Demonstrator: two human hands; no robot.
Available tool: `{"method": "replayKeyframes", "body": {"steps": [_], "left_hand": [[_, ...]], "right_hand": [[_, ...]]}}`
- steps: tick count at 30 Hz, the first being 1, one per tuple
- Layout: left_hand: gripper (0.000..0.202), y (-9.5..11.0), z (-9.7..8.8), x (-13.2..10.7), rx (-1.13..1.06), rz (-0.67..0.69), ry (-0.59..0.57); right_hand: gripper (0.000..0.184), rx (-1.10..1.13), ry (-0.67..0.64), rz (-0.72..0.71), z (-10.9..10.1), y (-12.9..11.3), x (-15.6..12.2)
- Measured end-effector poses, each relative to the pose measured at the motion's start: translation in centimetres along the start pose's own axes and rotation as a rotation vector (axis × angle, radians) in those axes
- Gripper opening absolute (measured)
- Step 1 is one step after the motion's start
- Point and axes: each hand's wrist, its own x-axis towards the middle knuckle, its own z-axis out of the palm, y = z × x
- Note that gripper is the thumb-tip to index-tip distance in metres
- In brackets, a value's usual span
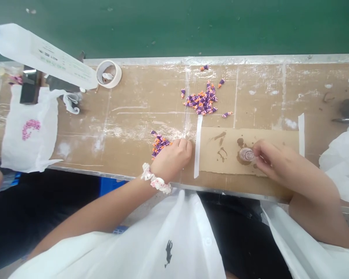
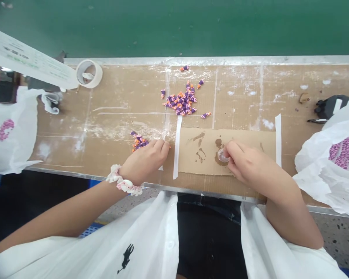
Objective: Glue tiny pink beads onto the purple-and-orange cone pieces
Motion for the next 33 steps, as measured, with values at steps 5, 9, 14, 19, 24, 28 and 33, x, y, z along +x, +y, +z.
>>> {"method": "replayKeyframes", "body": {"steps": [5, 9, 14, 19, 24, 28, 33], "left_hand": [[0.034, 0.0, -1.2, 0.9, -0.047, 0.02, -0.082], [0.036, -0.4, -1.1, 1.8, -0.053, 0.001, -0.082], [0.023, -1.3, -1.4, 2.5, -0.263, -0.177, 0.019], [0.016, 0.7, -2.3, 3.4, -1.228, -0.244, 0.354], [0.029, 5.7, -3.8, 4.4, -2.323, 0.074, 0.172], [0.029, 8.8, -5.2, 4.9, -2.579, 0.133, 0.128], [0.033, 10.3, -5.6, 5.0, -2.673, 0.117, 0.061]], "right_hand": [[0.014, 0.084, 0.051, 0.042, -0.6, -0.2, 0.2], [0.017, 0.087, 0.112, 0.035, -0.8, -0.5, 0.4], [0.02, 0.081, 0.176, 0.038, -1.1, -0.9, 0.3], [0.022, 0.192, 0.292, 0.026, -0.8, -1.3, 0.4], [0.026, 0.498, 0.49, 0.013, 0.5, -1.8, 0.6], [0.027, 0.629, 0.628, 0.018, 1.1, -2.7, 0.6], [0.027, 0.606, 0.695, 0.051, 1.0, -3.4, 0.4]]}}
